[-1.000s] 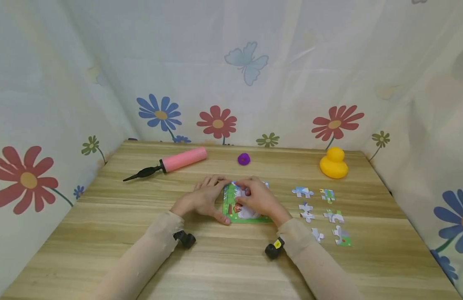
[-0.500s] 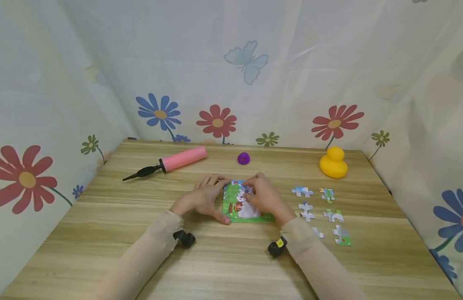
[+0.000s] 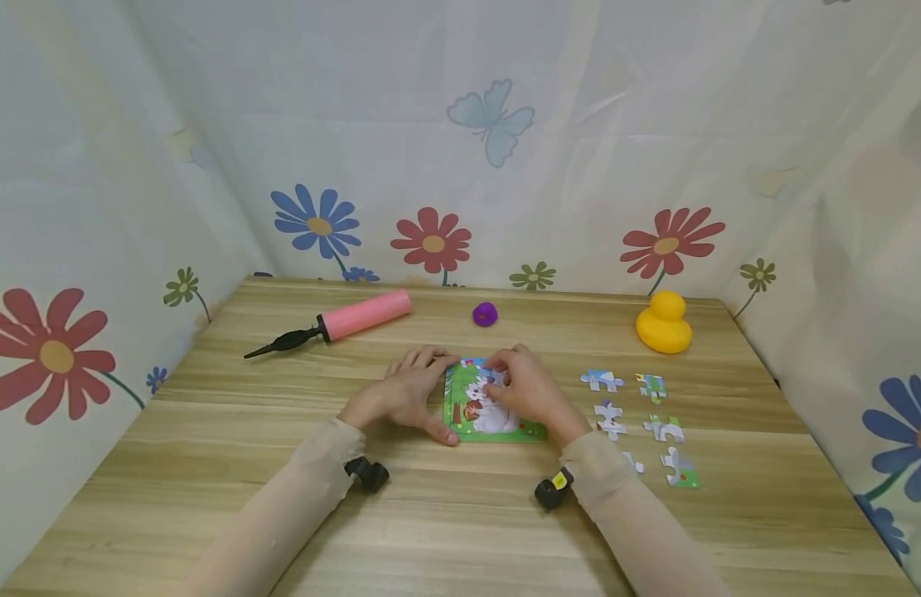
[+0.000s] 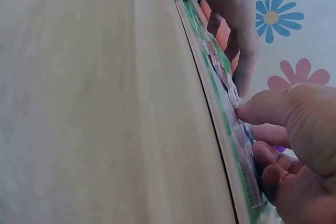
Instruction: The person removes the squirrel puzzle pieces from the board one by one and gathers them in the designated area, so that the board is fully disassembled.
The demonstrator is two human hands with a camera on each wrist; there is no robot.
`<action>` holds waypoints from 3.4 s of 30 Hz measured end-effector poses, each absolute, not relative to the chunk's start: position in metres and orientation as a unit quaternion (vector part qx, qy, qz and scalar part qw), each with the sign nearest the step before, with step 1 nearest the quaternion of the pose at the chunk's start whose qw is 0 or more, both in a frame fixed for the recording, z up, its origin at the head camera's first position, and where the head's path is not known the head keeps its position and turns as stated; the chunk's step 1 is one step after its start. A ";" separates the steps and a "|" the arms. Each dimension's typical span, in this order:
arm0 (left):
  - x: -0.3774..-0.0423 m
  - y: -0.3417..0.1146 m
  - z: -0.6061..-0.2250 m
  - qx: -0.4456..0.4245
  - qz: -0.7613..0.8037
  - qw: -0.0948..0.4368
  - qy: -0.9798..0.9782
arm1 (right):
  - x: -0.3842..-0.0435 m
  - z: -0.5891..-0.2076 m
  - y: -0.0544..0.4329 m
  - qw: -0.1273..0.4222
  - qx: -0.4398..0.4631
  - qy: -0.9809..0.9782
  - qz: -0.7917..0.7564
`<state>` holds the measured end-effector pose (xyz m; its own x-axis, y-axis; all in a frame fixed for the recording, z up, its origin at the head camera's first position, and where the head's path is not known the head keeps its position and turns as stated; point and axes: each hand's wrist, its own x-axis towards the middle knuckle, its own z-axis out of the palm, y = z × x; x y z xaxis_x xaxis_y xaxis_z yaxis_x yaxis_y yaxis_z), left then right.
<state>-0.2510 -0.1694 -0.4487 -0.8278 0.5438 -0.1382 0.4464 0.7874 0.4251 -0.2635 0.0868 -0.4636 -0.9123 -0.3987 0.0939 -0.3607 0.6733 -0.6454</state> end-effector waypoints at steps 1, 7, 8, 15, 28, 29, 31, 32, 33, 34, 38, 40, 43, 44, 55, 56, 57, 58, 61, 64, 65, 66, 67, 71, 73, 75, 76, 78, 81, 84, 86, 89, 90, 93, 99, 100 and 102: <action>-0.251 -0.169 -0.449 0.264 0.191 0.127 0.937 | -0.264 -0.464 0.087 0.027 -0.206 0.914 -0.349; -0.250 -0.169 -0.450 0.264 0.192 0.127 0.937 | -0.265 -0.466 0.087 0.023 -0.201 0.909 -0.365; -0.250 -0.169 -0.450 0.265 0.192 0.127 0.937 | -0.265 -0.466 0.088 0.021 -0.202 0.907 -0.369; -0.252 -0.169 -0.449 0.268 0.190 0.124 0.936 | -0.269 -0.468 0.093 0.010 -0.210 0.893 -0.398; -0.252 -0.170 -0.449 0.268 0.191 0.123 0.936 | -0.272 -0.472 0.095 0.027 -0.198 0.885 -0.419; -0.252 -0.170 -0.449 0.268 0.192 0.124 0.936 | -0.272 -0.472 0.094 0.027 -0.197 0.885 -0.421; -0.253 -0.171 -0.450 0.269 0.192 0.123 0.936 | -0.272 -0.473 0.094 0.025 -0.194 0.883 -0.427; -0.253 -0.171 -0.451 0.269 0.192 0.123 0.936 | -0.272 -0.474 0.093 0.023 -0.191 0.881 -0.431; -0.253 -0.171 -0.450 0.269 0.191 0.123 0.936 | -0.272 -0.474 0.093 0.020 -0.187 0.881 -0.435; -0.253 -0.171 -0.450 0.269 0.191 0.123 0.936 | -0.272 -0.474 0.092 0.017 -0.183 0.881 -0.437; -0.252 -0.170 -0.449 0.270 0.193 0.123 0.935 | -0.270 -0.471 0.091 0.008 -0.167 0.877 -0.451; -0.252 -0.171 -0.449 0.269 0.194 0.123 0.935 | -0.269 -0.469 0.091 0.003 -0.165 0.874 -0.456; -0.253 -0.171 -0.449 0.269 0.194 0.123 0.935 | -0.268 -0.466 0.093 0.002 -0.165 0.871 -0.464; -0.252 -0.171 -0.449 0.269 0.194 0.123 0.935 | -0.268 -0.465 0.094 0.002 -0.165 0.869 -0.466; -0.255 -0.173 -0.453 0.272 0.199 0.122 0.934 | -0.269 -0.448 0.106 0.014 -0.186 0.849 -0.495; -0.255 -0.173 -0.453 0.272 0.199 0.122 0.933 | -0.269 -0.445 0.108 0.014 -0.188 0.847 -0.497; -0.255 -0.173 -0.453 0.273 0.200 0.121 0.933 | -0.268 -0.443 0.110 0.014 -0.189 0.846 -0.499; -0.256 -0.173 -0.454 0.272 0.199 0.121 0.934 | -0.267 -0.440 0.112 0.012 -0.193 0.845 -0.499; -0.256 -0.173 -0.455 0.272 0.198 0.120 0.934 | -0.266 -0.433 0.121 0.007 -0.207 0.841 -0.499; -0.256 -0.173 -0.456 0.272 0.200 0.120 0.934 | -0.264 -0.426 0.131 0.007 -0.226 0.834 -0.503; -0.256 -0.173 -0.456 0.272 0.201 0.121 0.933 | -0.264 -0.425 0.134 0.007 -0.232 0.833 -0.503; -0.256 -0.173 -0.455 0.273 0.202 0.123 0.933 | -0.263 -0.423 0.138 0.006 -0.239 0.830 -0.504; -0.256 -0.173 -0.455 0.274 0.203 0.123 0.932 | -0.262 -0.421 0.141 0.005 -0.245 0.827 -0.506; -0.255 -0.173 -0.454 0.273 0.203 0.125 0.932 | -0.262 -0.416 0.157 -0.002 -0.258 0.820 -0.511; -0.254 -0.173 -0.453 0.272 0.202 0.125 0.933 | -0.263 -0.415 0.167 -0.006 -0.258 0.820 -0.511; -0.253 -0.173 -0.452 0.272 0.201 0.126 0.933 | -0.263 -0.414 0.177 -0.013 -0.254 0.827 -0.502; -0.253 -0.173 -0.452 0.271 0.201 0.127 0.933 | -0.263 -0.413 0.182 -0.017 -0.251 0.831 -0.496; -0.253 -0.173 -0.451 0.271 0.202 0.127 0.932 | -0.263 -0.414 0.191 -0.025 -0.242 0.842 -0.482; -0.253 -0.174 -0.452 0.272 0.204 0.125 0.932 | -0.262 -0.417 0.204 -0.032 -0.234 0.853 -0.465; -0.253 -0.174 -0.451 0.273 0.205 0.124 0.932 | -0.261 -0.420 0.213 -0.033 -0.231 0.856 -0.462; -0.253 -0.175 -0.451 0.273 0.206 0.125 0.931 | -0.261 -0.422 0.217 -0.032 -0.229 0.859 -0.456; -0.252 -0.175 -0.450 0.273 0.207 0.127 0.931 | -0.262 -0.426 0.222 -0.022 -0.224 0.864 -0.450; -0.252 -0.175 -0.450 0.273 0.208 0.128 0.931 | -0.262 -0.428 0.223 -0.019 -0.224 0.866 -0.446; -0.252 -0.175 -0.450 0.271 0.207 0.128 0.931 | -0.265 -0.434 0.225 -0.010 -0.225 0.872 -0.435; -0.252 -0.174 -0.450 0.270 0.204 0.129 0.932 | -0.269 -0.450 0.228 0.011 -0.222 0.879 -0.422; -0.252 -0.174 -0.450 0.270 0.204 0.129 0.932 | -0.270 -0.452 0.228 0.014 -0.222 0.880 -0.419; -0.252 -0.173 -0.450 0.269 0.203 0.129 0.933 | -0.271 -0.456 0.228 0.018 -0.224 0.883 -0.413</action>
<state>-0.2517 -0.1734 -0.4495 -0.8218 0.5543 -0.1317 0.4497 0.7730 0.4475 -0.2712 0.2284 -0.4556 -0.8990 -0.4101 0.1536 -0.3809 0.5589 -0.7365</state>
